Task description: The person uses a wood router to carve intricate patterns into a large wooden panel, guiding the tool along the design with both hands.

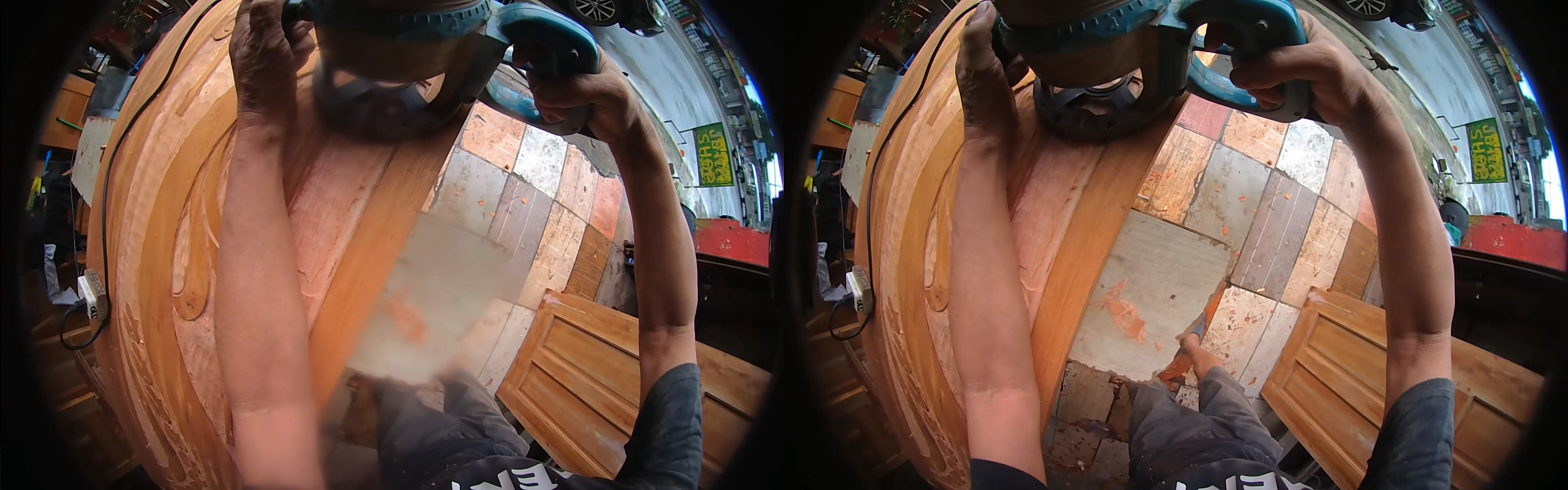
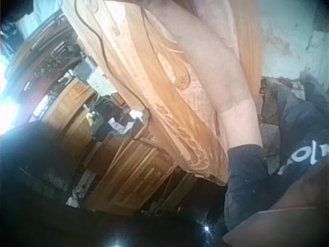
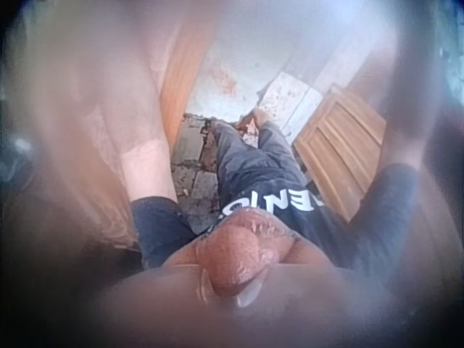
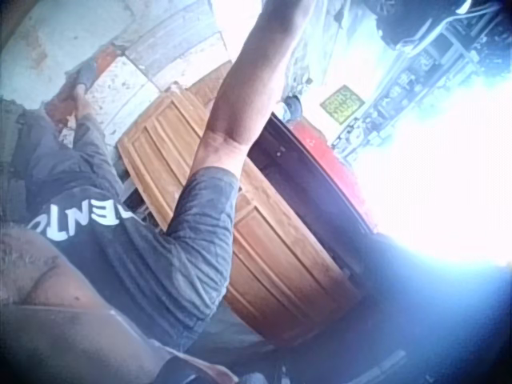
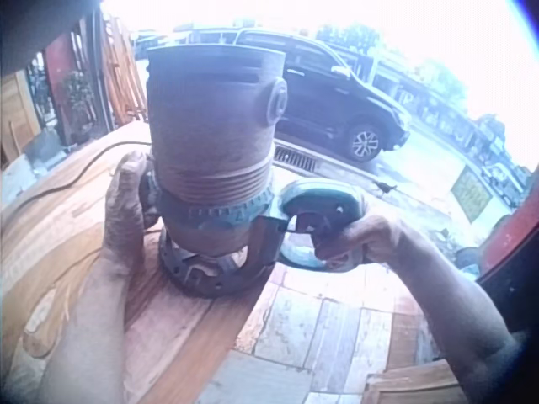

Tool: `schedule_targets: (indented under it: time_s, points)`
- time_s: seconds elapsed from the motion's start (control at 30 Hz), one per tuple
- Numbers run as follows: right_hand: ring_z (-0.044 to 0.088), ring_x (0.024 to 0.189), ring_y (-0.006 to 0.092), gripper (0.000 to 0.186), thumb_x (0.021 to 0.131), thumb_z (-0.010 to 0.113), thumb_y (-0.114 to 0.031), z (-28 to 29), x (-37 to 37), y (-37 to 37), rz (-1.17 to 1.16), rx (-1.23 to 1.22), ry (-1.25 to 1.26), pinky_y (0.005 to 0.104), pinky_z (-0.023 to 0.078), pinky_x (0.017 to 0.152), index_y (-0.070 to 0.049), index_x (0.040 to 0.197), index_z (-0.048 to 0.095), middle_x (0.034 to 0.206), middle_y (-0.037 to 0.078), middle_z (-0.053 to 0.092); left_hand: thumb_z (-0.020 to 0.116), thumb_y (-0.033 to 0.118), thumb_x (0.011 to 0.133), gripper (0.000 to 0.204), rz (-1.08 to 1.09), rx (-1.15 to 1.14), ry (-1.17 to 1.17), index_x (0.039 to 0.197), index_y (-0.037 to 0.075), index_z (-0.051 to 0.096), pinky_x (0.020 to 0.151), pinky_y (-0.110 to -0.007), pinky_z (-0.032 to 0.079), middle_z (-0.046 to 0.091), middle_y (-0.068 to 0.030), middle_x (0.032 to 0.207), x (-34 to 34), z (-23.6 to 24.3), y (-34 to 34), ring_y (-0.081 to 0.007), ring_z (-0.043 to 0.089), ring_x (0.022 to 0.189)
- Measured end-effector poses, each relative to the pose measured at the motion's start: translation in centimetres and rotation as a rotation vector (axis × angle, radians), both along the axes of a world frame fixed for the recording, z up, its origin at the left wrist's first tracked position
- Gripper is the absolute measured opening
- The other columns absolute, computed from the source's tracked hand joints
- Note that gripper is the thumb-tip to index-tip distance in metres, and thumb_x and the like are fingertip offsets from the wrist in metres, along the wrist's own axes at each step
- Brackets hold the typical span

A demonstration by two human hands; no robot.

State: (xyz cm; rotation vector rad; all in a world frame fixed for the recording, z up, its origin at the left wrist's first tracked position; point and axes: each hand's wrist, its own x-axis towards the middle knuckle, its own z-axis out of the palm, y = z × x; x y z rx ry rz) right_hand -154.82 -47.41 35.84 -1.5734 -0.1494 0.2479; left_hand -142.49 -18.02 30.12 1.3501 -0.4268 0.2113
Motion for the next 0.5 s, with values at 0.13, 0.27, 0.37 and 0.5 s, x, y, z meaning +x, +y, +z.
schedule_targets:
  time_s: [0.13,0.27,0.37,0.5]
  points:
    - [0.061,0.07,0.0123,0.067,0.065,0.076,0.005,-0.3,0.8,-0.9,0.007,-0.07,-0.014,0.0272,0.048,0.059,-0.001,0.13,0.064,0.09,0.004,0.064,0.048,0.043,0.106,0.028,0.084,-0.039,0.028,0.097,0.02,0.061,0.045,-0.021,0.024,0.045,0.0106,0.066,-0.4,-0.2,-0.7,-0.002,0.035,0.052]
    - [0.06,0.065,0.013,0.066,0.063,0.077,0.002,-0.1,0.4,-1.6,-0.025,-0.051,0.035,0.0272,0.046,0.054,-0.002,0.128,0.066,0.086,0.003,0.062,0.048,0.04,0.106,0.026,0.039,-0.035,0.082,0.096,0.02,0.06,0.044,-0.021,0.025,0.043,0.0106,0.065,-0.4,0.2,-0.6,-0.0018,0.036,0.051]
    - [0.06,0.062,0.0131,0.065,0.063,0.077,0.003,0.0,0.2,-0.9,-0.034,-0.061,0.013,0.0278,0.046,0.051,-0.002,0.127,0.066,0.083,0.004,0.061,0.048,0.041,0.107,0.027,-0.029,-0.043,0.052,0.096,0.019,0.059,0.043,-0.021,0.027,0.043,0.0104,0.065,0.2,-0.5,-0.1,-0.0016,0.037,0.051]
    - [0.061,0.061,0.0138,0.063,0.064,0.076,0.004,0.3,-0.3,-0.4,-0.04,0.017,0.064,0.0285,0.047,0.05,-0.001,0.126,0.066,0.082,0.004,0.061,0.046,0.047,0.108,0.033,-0.096,-0.061,-0.046,0.1,0.018,0.06,0.044,-0.021,0.03,0.046,0.0097,0.067,0.9,-1.5,0.5,-0.0023,0.04,0.052]
